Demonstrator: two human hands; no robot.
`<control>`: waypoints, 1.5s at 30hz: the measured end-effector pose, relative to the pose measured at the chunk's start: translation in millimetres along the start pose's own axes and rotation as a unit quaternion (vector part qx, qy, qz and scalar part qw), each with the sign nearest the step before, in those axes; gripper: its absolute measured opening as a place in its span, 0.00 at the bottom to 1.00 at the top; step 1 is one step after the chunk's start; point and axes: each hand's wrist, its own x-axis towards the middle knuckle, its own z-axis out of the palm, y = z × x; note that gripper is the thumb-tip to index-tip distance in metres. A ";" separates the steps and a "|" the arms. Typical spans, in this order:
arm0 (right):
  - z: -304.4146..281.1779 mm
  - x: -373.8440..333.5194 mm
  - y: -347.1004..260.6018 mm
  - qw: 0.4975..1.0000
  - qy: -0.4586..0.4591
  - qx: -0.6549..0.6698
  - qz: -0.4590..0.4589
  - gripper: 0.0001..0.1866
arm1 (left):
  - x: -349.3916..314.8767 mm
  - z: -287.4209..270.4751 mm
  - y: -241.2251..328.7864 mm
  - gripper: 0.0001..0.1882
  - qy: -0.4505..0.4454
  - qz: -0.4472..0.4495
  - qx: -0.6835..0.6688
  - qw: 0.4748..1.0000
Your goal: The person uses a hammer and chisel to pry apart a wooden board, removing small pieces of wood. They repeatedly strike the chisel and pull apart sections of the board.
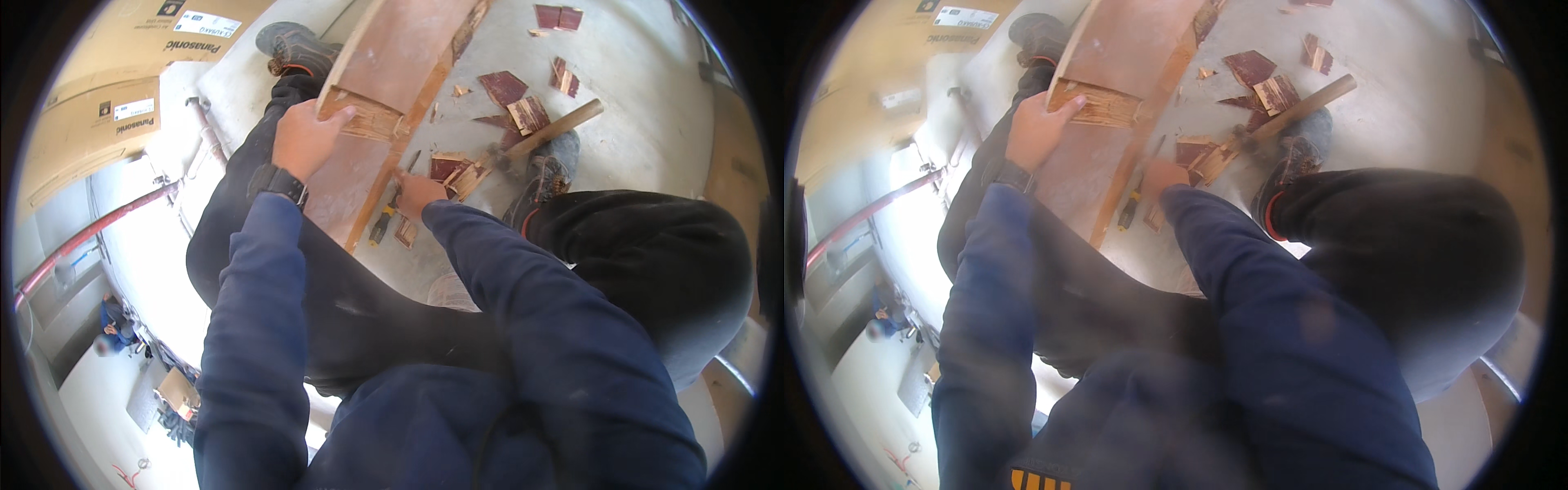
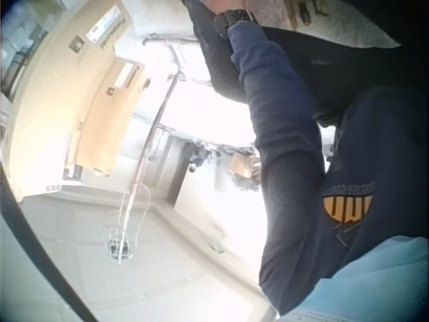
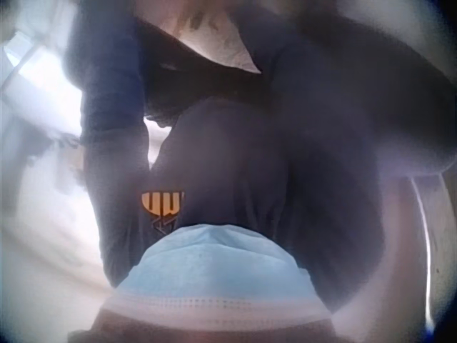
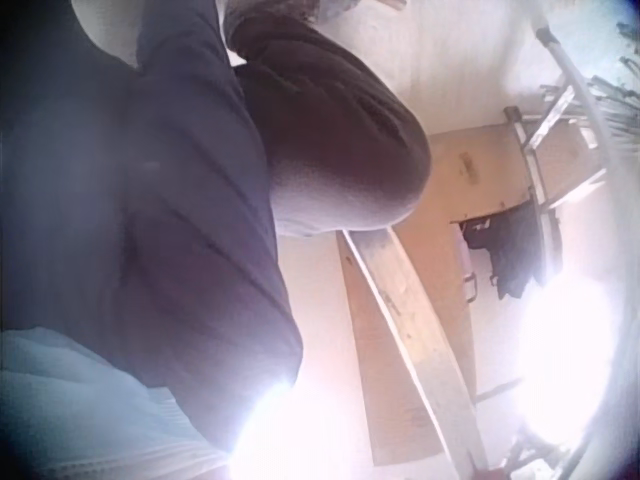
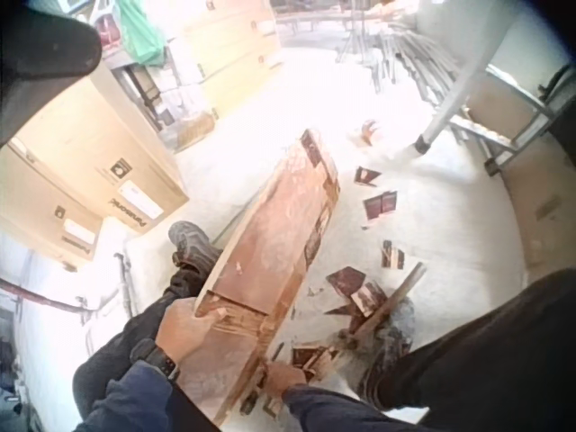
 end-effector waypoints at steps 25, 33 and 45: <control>-112.0 -13.3 -2.7 0.942 0.293 0.155 0.058 0.03 | -66.2 27.0 10.0 0.23 0.227 0.174 0.103 0.953; -113.6 -9.8 -15.8 0.873 0.131 0.458 0.105 0.05 | -107.0 66.6 38.0 0.28 -0.251 -0.086 -0.204 0.942; -52.0 -69.8 -54.6 0.782 -0.085 0.592 0.172 0.25 | -129.6 55.0 32.0 0.23 -0.289 -0.255 -0.427 0.818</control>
